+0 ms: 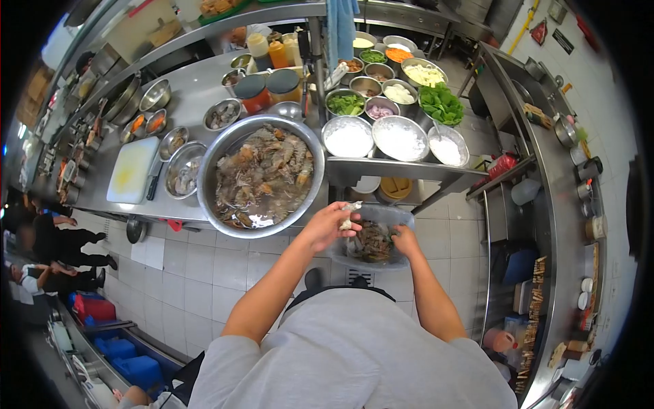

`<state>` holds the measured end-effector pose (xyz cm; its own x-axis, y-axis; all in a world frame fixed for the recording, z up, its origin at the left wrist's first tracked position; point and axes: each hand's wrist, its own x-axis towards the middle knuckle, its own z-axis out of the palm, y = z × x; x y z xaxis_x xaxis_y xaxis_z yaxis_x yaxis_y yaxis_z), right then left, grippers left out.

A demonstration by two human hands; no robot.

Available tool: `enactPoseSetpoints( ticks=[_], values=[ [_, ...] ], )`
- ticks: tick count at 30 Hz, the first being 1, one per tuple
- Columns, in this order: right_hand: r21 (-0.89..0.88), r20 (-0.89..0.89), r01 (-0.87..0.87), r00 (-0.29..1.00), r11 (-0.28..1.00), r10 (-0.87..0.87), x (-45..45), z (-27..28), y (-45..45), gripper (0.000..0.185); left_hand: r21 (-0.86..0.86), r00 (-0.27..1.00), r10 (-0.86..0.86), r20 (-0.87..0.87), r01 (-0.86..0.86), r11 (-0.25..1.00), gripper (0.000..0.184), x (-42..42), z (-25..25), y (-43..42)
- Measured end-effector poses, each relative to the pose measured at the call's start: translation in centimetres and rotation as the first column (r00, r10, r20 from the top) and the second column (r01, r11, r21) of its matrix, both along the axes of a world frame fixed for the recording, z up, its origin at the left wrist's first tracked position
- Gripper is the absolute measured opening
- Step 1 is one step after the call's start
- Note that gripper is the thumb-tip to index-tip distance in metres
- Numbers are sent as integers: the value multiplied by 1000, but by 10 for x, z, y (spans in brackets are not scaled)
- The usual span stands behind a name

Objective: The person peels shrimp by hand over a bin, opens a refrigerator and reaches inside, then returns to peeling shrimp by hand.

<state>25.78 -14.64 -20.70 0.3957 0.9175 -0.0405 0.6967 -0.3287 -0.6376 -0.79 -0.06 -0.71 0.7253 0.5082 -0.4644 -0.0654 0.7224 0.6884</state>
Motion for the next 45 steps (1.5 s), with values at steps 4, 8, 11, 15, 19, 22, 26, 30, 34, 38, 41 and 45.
enactPoseSetpoints(
  ticks=[4,8,11,15,19,22,26,30,34,38,41,45],
  values=[
    [-5,-169,77,983,997,-77,-13,17,12,30,127,999,41,-35,-37,991,25,-15,21,6],
    [-103,-365,212,901,972,-236,-9,6,14,23,450,974,226,-5,-199,871,27,-60,61,24],
    [-97,-196,166,964,981,-182,-10,26,11,11,510,841,529,110,-505,697,26,-108,94,40],
    [-84,13,157,988,984,-156,-4,20,6,7,589,558,789,258,-738,330,25,-187,117,92],
    [7,-46,130,990,991,-130,3,-10,3,18,849,548,826,136,-494,188,45,-268,116,167],
    [-76,-251,146,954,986,-161,-6,1,1,30,955,291,954,-67,294,-23,54,-297,70,196],
    [-105,-301,201,927,974,-224,-20,19,-6,32,910,482,774,-410,158,384,36,-258,41,153],
    [-152,-179,208,956,966,-234,-20,32,-8,32,867,589,648,-483,428,256,29,-227,9,137],
    [-121,-194,127,970,984,-149,-16,23,-12,31,795,536,666,-519,589,146,42,-205,4,142],
    [-204,-362,120,913,972,-189,-20,16,-12,29,625,402,598,-694,748,223,36,-194,8,144],
    [-182,-305,68,944,981,-122,-17,1,-17,28,701,500,566,-655,682,209,32,-201,-6,152],
    [-252,-451,108,866,962,-215,-21,17,-25,24,869,679,542,-495,390,305,24,-219,-11,161]
  ],
)
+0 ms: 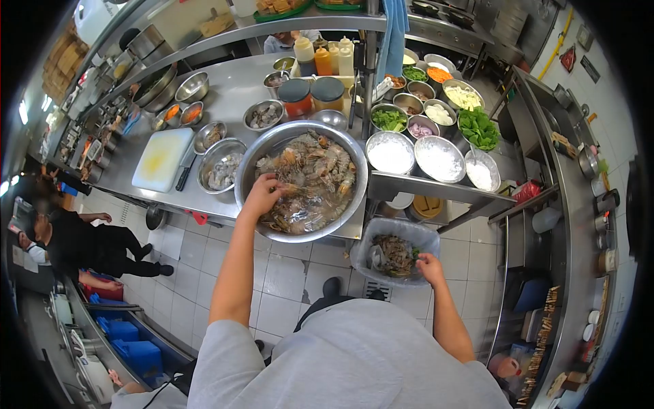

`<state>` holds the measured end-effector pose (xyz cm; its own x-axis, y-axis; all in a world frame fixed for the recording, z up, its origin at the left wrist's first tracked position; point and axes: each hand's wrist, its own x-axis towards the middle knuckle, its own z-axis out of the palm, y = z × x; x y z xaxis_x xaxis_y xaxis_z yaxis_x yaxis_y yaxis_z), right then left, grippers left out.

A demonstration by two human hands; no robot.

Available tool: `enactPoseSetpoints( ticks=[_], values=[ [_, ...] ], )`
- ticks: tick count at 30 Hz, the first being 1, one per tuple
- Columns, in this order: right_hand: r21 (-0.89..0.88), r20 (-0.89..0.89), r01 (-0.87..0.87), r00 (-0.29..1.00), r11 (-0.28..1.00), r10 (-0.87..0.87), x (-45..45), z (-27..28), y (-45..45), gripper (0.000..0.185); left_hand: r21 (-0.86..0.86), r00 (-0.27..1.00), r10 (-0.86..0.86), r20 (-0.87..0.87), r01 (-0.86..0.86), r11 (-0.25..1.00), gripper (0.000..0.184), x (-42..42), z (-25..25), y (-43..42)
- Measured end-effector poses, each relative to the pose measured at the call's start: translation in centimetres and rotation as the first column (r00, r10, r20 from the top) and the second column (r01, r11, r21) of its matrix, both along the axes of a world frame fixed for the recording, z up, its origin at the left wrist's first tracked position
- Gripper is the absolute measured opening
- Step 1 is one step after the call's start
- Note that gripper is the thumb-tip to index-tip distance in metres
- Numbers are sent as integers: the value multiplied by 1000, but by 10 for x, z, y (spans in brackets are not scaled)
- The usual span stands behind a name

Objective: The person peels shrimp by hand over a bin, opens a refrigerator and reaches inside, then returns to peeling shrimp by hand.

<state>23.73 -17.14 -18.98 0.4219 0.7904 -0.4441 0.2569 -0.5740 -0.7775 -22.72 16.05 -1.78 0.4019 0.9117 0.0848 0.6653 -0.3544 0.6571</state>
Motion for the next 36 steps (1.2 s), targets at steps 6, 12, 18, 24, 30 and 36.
enactPoseSetpoints(
  ticks=[6,12,18,24,30,36],
  values=[
    [8,-51,19,999,1000,-19,3,4,4,24,-140,974,51,219,-20,990,19,-7,6,-3],
    [25,-82,-7,997,1000,9,-2,7,12,24,-73,923,188,335,-174,982,17,7,21,-3],
    [60,-132,2,991,998,5,0,3,15,25,47,885,363,291,-392,919,15,25,31,-7],
    [38,-122,-9,992,999,13,4,2,8,24,-85,996,14,-91,-22,996,26,32,28,-31],
    [6,-110,-14,994,1000,14,5,-1,7,23,127,876,-25,-482,98,987,41,39,12,-41],
    [27,-170,21,985,999,-16,6,-1,1,23,-129,995,79,54,-72,989,35,30,42,-35]
  ],
)
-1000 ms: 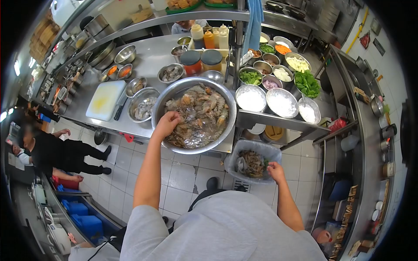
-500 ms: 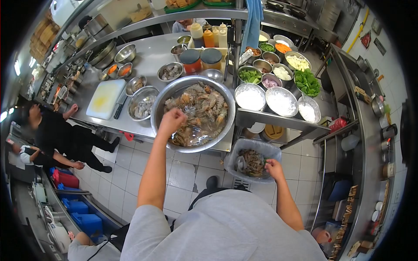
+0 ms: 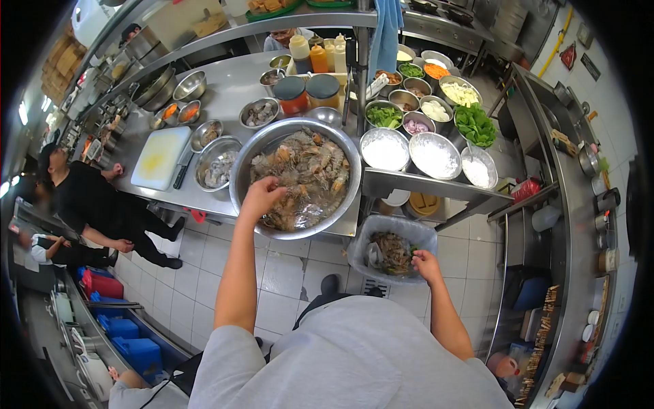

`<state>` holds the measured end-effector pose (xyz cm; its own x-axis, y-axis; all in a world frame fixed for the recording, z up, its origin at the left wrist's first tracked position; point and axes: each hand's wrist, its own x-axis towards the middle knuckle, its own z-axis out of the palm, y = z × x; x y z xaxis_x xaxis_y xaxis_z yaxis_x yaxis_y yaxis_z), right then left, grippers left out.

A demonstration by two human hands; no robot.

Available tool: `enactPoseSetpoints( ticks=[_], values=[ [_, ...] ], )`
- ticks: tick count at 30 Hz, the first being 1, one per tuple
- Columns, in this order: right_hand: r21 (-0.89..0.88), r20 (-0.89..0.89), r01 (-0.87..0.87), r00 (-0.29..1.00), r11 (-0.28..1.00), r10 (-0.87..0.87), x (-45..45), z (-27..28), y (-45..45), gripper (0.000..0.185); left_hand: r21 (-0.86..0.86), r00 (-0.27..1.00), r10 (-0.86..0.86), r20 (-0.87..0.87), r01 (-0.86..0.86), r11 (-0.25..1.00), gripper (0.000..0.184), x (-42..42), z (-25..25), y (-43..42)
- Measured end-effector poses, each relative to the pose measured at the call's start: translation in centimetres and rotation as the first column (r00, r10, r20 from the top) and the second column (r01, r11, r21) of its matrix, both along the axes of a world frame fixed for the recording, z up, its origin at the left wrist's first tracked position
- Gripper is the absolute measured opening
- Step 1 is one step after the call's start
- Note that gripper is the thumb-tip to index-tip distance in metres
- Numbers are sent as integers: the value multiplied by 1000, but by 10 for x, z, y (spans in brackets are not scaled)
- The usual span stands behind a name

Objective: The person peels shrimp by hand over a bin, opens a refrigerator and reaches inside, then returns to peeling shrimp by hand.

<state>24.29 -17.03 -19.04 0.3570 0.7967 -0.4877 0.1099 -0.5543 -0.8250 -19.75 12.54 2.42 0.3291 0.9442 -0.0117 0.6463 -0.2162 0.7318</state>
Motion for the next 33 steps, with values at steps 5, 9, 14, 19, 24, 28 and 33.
enactPoseSetpoints(
  ticks=[5,9,14,19,24,28,33],
  values=[
    [-32,-43,67,997,997,-69,0,-5,-9,24,-348,861,132,492,56,936,41,36,39,-21],
    [-52,-56,82,995,995,-84,4,-5,-15,24,-379,808,71,584,195,904,41,91,46,-51],
    [-52,-73,131,988,990,-134,6,-10,-18,23,-7,949,-278,152,282,959,29,127,40,-69],
    [-63,-76,167,982,984,-171,11,-14,-30,23,294,979,-115,-169,162,942,31,69,-14,-15],
    [-90,-28,116,993,989,-118,12,-32,-38,23,310,881,-65,-470,233,922,32,56,-34,-12],
    [-89,-29,114,993,990,-117,10,-37,-35,23,159,850,-131,-510,243,957,27,47,-29,-5],
    [-90,-47,126,990,988,-131,8,-38,-34,23,122,950,-136,-280,176,977,28,32,-17,3]
  ],
)
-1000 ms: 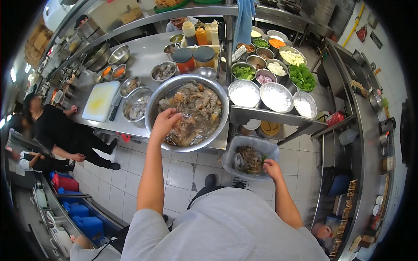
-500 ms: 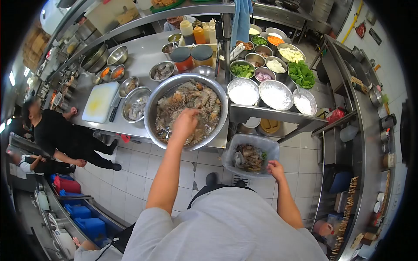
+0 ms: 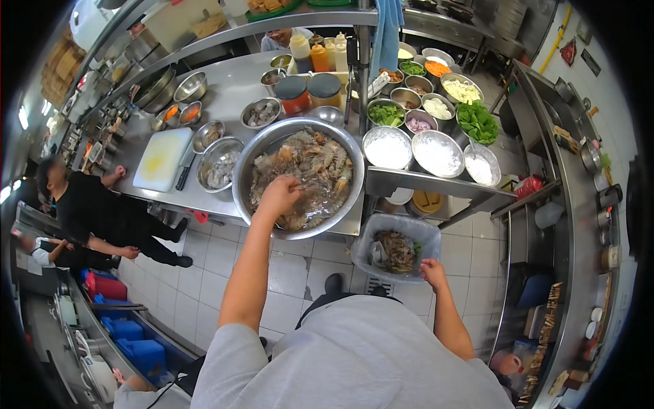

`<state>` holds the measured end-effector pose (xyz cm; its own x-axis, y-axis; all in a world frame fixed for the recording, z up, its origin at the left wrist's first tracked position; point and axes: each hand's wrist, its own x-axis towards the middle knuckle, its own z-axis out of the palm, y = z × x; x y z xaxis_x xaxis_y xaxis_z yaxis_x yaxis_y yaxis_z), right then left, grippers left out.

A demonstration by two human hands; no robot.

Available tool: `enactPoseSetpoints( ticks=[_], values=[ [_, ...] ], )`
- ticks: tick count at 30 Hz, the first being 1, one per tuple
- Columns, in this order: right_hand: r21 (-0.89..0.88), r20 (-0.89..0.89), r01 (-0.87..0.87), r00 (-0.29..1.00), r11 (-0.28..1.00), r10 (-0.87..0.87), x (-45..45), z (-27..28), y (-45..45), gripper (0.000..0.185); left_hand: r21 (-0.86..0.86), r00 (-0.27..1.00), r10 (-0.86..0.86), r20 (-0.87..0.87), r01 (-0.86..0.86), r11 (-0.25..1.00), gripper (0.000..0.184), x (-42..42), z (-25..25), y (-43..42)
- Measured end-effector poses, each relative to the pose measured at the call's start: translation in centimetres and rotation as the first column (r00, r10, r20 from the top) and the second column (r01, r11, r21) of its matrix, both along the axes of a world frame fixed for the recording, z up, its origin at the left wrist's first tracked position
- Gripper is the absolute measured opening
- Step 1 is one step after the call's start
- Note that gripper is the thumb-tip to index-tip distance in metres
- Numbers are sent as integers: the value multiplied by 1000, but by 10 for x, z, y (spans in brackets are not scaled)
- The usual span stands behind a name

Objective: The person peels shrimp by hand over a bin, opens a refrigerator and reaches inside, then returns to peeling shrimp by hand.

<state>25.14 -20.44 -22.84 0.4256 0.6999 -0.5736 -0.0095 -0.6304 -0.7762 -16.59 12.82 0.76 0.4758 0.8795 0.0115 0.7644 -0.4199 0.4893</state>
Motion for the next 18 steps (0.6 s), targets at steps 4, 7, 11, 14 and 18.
enactPoseSetpoints(
  ticks=[4,7,11,14,18],
  values=[
    [20,-16,-6,1000,1000,7,3,-16,-5,21,-227,932,70,356,14,974,31,25,47,-27],
    [-20,-22,16,1000,1000,-17,1,-9,-9,19,-337,899,-15,438,179,924,35,67,55,-49],
    [-47,44,-41,998,998,43,3,-12,-17,19,-76,870,-345,352,393,916,52,117,37,-92],
    [-61,18,-26,999,998,27,8,-17,-21,18,-157,907,-331,262,378,912,54,113,43,-99],
    [-76,22,16,1000,997,-14,10,-19,-36,19,-166,925,-183,332,249,954,32,68,35,-65]
  ],
)
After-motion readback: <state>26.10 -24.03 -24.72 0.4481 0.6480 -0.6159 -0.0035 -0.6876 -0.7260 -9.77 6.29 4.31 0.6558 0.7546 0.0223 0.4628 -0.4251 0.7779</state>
